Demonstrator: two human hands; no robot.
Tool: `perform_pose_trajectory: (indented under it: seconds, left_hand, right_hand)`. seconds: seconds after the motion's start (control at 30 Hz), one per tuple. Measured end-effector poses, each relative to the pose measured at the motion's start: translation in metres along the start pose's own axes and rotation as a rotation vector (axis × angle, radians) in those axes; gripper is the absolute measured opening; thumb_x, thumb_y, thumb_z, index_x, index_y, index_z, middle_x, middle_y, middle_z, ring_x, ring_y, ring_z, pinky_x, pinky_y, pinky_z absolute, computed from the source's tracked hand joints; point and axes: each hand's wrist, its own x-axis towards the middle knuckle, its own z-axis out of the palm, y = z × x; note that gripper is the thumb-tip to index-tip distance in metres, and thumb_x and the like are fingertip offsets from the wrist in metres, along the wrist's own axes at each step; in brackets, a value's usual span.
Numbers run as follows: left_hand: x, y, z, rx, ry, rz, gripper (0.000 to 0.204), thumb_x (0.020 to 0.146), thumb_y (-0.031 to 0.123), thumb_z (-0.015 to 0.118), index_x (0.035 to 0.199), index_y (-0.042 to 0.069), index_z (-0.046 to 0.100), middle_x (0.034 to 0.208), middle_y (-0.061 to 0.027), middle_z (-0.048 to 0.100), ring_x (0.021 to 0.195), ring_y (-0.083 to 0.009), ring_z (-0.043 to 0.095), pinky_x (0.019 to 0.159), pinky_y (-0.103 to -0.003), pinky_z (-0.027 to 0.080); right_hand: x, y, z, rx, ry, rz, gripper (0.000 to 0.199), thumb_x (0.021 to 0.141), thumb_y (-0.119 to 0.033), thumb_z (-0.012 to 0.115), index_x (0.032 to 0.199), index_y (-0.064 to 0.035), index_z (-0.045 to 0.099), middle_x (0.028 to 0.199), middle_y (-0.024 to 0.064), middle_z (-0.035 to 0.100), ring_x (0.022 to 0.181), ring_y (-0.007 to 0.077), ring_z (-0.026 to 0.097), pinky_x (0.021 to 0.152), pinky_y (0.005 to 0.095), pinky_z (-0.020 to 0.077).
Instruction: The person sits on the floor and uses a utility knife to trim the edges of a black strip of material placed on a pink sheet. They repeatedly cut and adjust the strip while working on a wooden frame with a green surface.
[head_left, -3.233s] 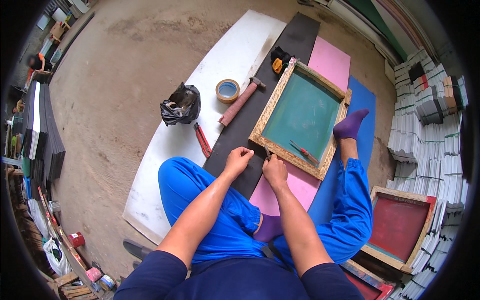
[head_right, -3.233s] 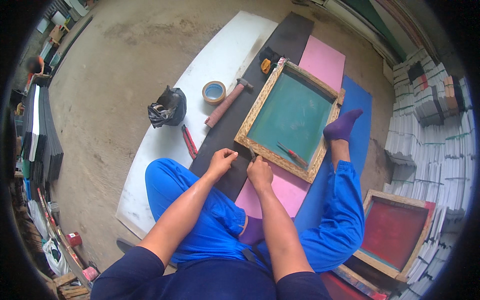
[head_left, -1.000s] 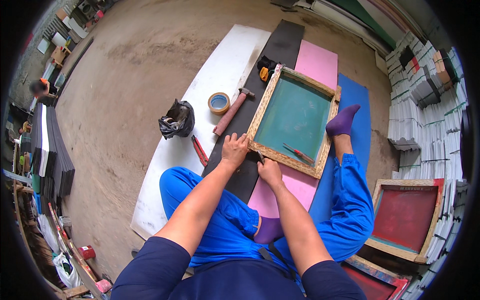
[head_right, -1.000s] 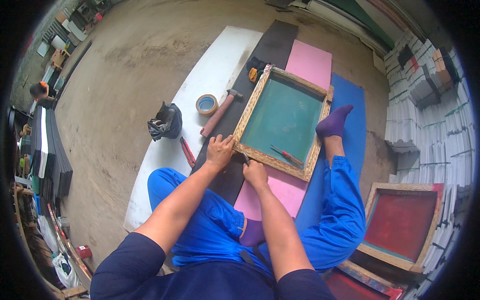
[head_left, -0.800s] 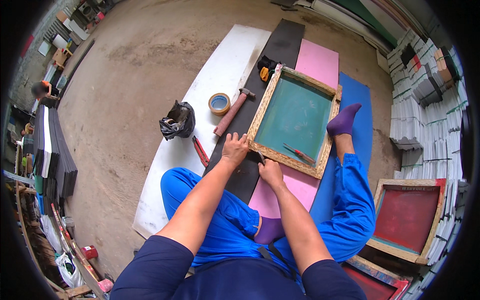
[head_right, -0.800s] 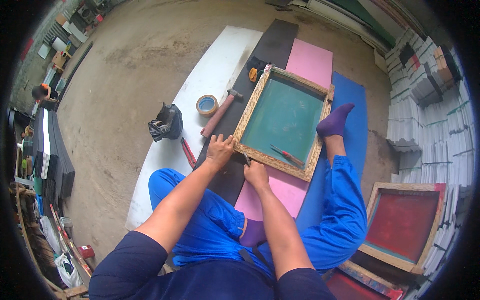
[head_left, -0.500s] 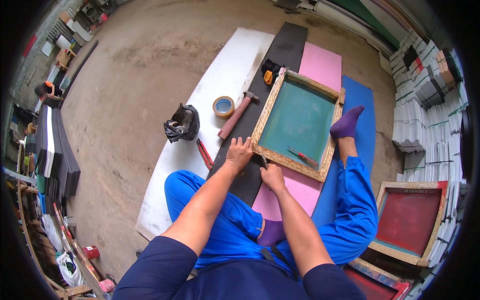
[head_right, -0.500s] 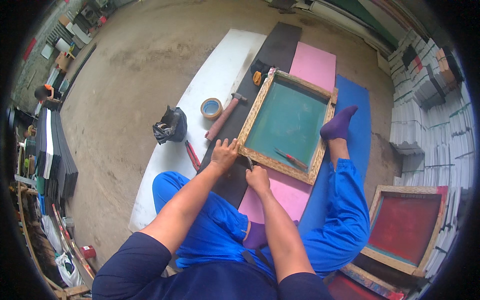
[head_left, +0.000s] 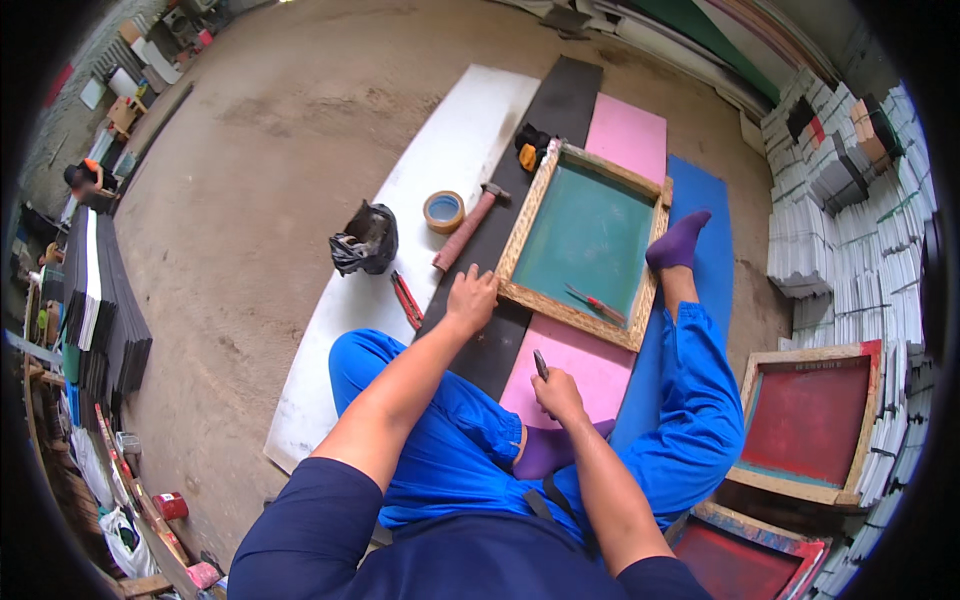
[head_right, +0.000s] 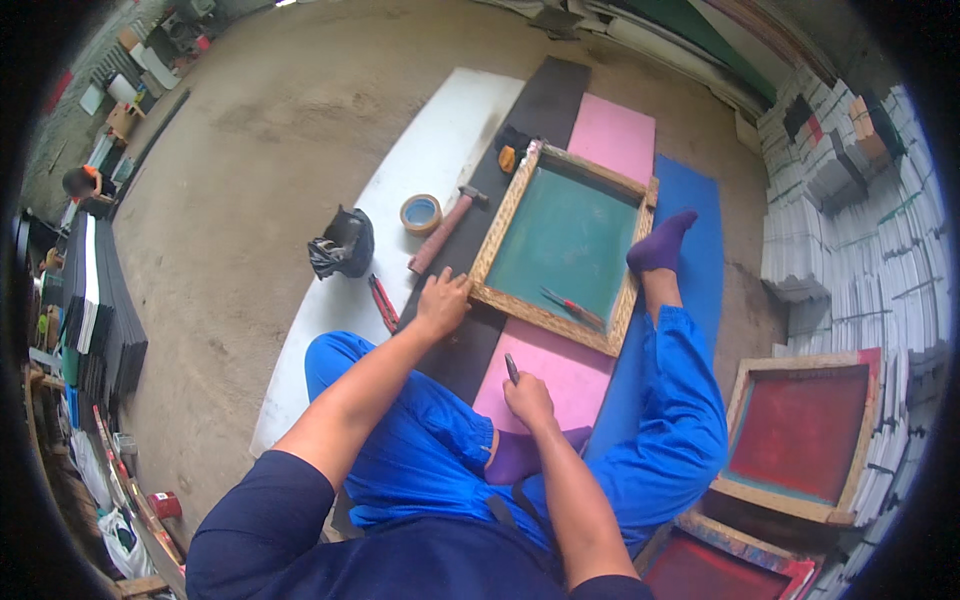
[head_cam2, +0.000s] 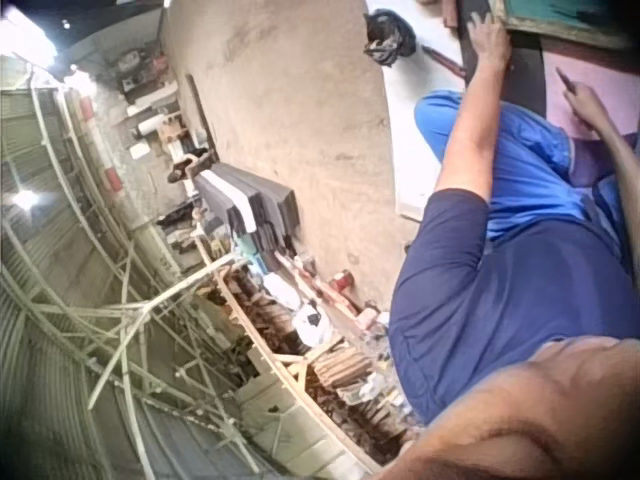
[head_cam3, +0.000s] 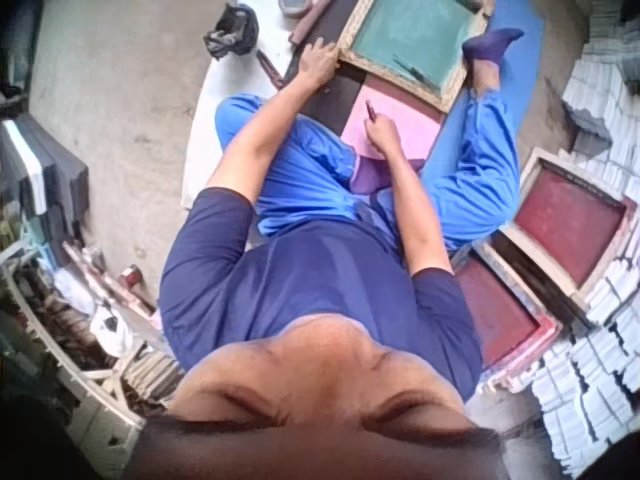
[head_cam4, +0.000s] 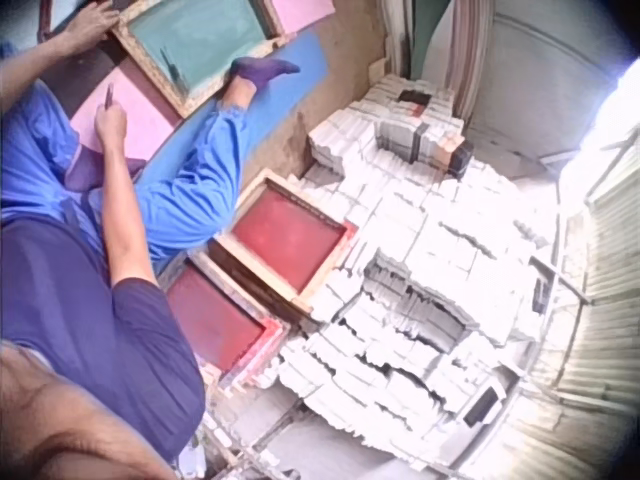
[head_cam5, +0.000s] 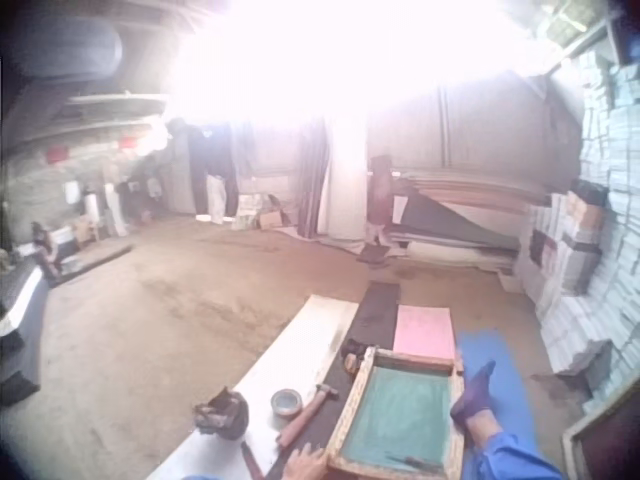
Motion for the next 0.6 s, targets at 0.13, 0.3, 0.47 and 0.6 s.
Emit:
perform_pose_trajectory:
  seconds: [0.13, 0.3, 0.47, 0.6]
  left_hand:
    - [-0.020, 0.017, -0.043, -0.483, -0.053, -0.240, 0.038, 0.086, 0.032, 0.076, 0.117, 0.010, 0.074, 0.114, -0.0113, 0.073, 0.108, -0.0347, 0.065, 0.093, -0.046, 0.052]
    - [-0.055, -0.007, -0.016, -1.204, -0.413, -0.523, 0.034, 0.096, 0.031, 0.068, 0.118, 0.006, 0.075, 0.100, -0.0117, 0.077, 0.077, -0.0183, 0.073, 0.069, -0.033, 0.057]
    - [-0.077, -0.031, -0.010, -1.570, -0.437, -0.741, 0.031, 0.101, 0.016, 0.062, 0.128, 0.004, 0.069, 0.101, -0.0048, 0.075, 0.075, -0.0114, 0.070, 0.060, -0.025, 0.051]
    - [-0.074, -0.033, -0.010, -1.608, -0.451, -0.793, 0.030, 0.098, 0.018, 0.067, 0.122, 0.001, 0.071, 0.091, -0.0023, 0.072, 0.072, -0.0098, 0.065, 0.060, -0.024, 0.050]
  right_hand:
    - [-0.007, -0.038, 0.004, 0.129, -0.088, -0.012, 0.023, 0.086, -0.018, 0.064, 0.098, 0.0017, 0.066, 0.073, 0.0179, 0.070, 0.066, 0.0288, 0.073, 0.061, 0.0425, 0.0573]
    - [0.027, -0.055, 0.043, 0.526, -0.268, -0.091, 0.026, 0.079, -0.005, 0.073, 0.103, 0.0002, 0.064, 0.074, 0.0078, 0.064, 0.059, 0.0207, 0.065, 0.052, 0.0360, 0.0546]
    - [0.033, -0.089, 0.036, 0.595, -0.537, 0.009, 0.029, 0.089, -0.013, 0.074, 0.115, -0.0019, 0.064, 0.085, 0.0088, 0.066, 0.068, 0.0243, 0.068, 0.062, 0.0393, 0.0576]
    - [0.048, -0.092, 0.039, 0.635, -0.650, 0.082, 0.027, 0.099, -0.024, 0.067, 0.116, -0.0031, 0.061, 0.097, 0.0151, 0.071, 0.083, 0.0290, 0.073, 0.069, 0.0430, 0.0599]
